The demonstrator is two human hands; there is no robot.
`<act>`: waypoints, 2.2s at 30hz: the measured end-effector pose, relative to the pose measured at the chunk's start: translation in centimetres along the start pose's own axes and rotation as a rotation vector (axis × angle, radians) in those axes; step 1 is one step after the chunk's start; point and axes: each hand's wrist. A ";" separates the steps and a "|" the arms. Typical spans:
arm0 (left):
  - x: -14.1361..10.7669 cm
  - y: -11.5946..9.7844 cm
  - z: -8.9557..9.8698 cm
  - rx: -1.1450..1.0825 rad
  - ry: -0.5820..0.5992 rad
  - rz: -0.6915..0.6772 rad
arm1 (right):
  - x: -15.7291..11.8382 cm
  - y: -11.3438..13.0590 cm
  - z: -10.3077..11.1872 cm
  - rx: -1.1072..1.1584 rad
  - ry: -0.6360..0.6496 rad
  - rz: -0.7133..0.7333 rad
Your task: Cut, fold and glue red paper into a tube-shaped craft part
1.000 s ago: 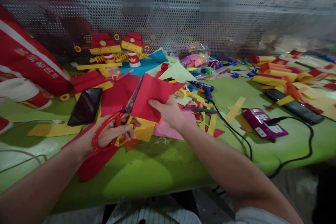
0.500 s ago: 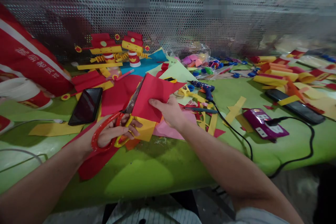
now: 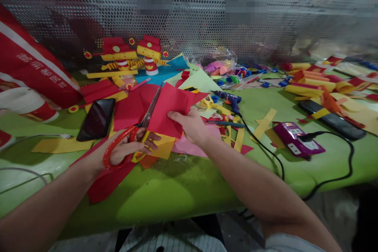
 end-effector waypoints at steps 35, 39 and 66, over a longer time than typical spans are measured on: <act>0.2 -2.0 -0.5 0.266 -0.081 0.059 | 0.0 0.4 -0.1 0.052 -0.009 -0.098; 0.1 -2.3 -0.3 0.297 -0.077 0.071 | 0.3 0.3 0.4 -0.012 -0.035 -0.025; -0.1 -2.9 -0.9 0.228 -0.079 0.161 | 2.1 2.2 3.1 -0.620 -0.111 0.454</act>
Point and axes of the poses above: each hand's wrist, its own x-axis towards the middle knuckle, its own z-axis out of the back of the hand, y = z × x, and after that the axes turned 3 degrees about -x, right-handed
